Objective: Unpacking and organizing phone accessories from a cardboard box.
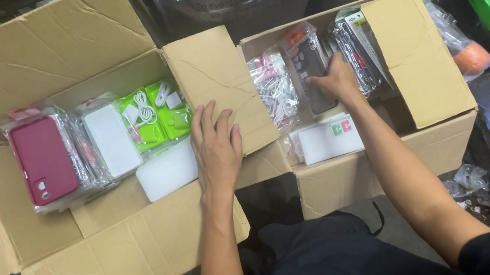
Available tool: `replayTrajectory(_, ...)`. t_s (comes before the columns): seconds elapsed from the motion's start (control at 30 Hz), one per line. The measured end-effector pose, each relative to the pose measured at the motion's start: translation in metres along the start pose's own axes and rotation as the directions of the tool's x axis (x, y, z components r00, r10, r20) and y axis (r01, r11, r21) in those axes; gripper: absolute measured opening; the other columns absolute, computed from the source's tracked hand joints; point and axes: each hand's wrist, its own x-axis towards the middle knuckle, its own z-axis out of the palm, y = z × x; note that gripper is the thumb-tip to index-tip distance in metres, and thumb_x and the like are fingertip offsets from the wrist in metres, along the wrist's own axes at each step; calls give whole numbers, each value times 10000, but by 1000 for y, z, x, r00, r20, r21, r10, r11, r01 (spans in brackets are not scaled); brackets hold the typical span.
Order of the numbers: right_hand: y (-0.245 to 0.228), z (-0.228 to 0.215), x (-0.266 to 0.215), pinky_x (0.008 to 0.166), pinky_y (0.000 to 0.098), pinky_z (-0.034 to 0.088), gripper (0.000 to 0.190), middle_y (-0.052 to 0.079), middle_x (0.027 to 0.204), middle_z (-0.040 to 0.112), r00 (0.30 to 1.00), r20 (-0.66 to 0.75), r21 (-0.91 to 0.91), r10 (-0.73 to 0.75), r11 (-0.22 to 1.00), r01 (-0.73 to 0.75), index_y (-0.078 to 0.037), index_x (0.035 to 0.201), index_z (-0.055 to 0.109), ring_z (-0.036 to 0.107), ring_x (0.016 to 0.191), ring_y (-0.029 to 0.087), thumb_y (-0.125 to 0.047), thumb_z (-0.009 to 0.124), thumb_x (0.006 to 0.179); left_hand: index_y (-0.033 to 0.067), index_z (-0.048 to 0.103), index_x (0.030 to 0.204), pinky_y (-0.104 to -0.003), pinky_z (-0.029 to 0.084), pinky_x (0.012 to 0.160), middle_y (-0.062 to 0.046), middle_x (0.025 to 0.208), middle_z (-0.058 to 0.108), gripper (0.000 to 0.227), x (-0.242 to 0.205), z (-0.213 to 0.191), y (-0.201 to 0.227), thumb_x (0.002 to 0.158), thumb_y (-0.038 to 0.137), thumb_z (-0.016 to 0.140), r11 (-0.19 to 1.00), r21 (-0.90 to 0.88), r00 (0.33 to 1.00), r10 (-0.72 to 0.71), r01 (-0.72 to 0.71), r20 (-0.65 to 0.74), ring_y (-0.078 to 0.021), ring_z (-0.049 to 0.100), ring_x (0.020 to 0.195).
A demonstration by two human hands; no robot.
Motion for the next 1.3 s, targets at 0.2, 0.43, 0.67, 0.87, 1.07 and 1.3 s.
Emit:
replayTrajectory(0.2, -54, -46, -49, 810, 425, 562, 607, 208, 979, 694, 976, -100, 97, -193, 975, 202, 8, 1130, 506, 713, 890, 321, -305, 903, 794, 67, 669, 1225, -512, 423, 1101, -160, 1457, 523, 323, 0, -1, 1, 909, 118, 716, 1000, -9, 1000, -8, 8, 12, -381, 432, 1403)
replayTrajectory(0.43, -122, -74, -93, 886, 297, 587, 502, 110, 1091, 707, 943, -29, 596, -330, 752, 282, -16, 1153, 492, 707, 1028, 156, -165, 870, 858, 68, 691, 1175, -512, 385, 1134, -150, 1400, 589, 276, -4, 4, -11, 904, 107, 723, 998, -52, 995, 29, -34, -100, -357, 473, 1382)
replayTrajectory(0.67, -171, -97, -123, 917, 233, 565, 461, 43, 1127, 675, 876, -44, 663, -481, 641, 386, 24, 1272, 570, 634, 1064, 74, -27, 831, 895, 23, 635, 1289, -418, 490, 1063, -170, 1296, 677, 410, -3, -24, -5, 947, 217, 751, 852, -508, 985, -169, 127, -37, -340, 642, 1231)
replayTrajectory(0.87, -208, -122, -158, 923, 242, 553, 502, 67, 1116, 683, 796, -146, 462, -588, 671, 580, 49, 1321, 589, 611, 1035, 81, -14, 862, 905, 18, 589, 1353, -419, 498, 1062, -186, 1313, 672, 533, 0, -49, 0, 917, 251, 785, 812, -563, 987, -154, 152, 44, -331, 643, 1253)
replayTrajectory(1.07, -241, -139, -189, 982, 295, 588, 586, 152, 1235, 710, 686, -272, 271, -675, 630, 728, 52, 1408, 551, 706, 1160, 191, -1, 863, 915, 19, 549, 1401, -405, 521, 1061, -162, 1379, 663, 554, 7, -82, -3, 937, 228, 770, 733, -661, 987, -123, 160, 103, -284, 649, 1291)
replayTrajectory(1.3, -264, -113, -199, 1081, 338, 617, 567, 145, 1385, 638, 800, -108, 771, -591, 459, 443, 29, 1465, 455, 692, 1241, 212, 15, 743, 976, 19, 496, 1472, -379, 511, 1085, -112, 1393, 649, 564, 8, -101, -29, 966, 107, 728, 474, -857, 978, -59, 203, 200, -219, 629, 1293)
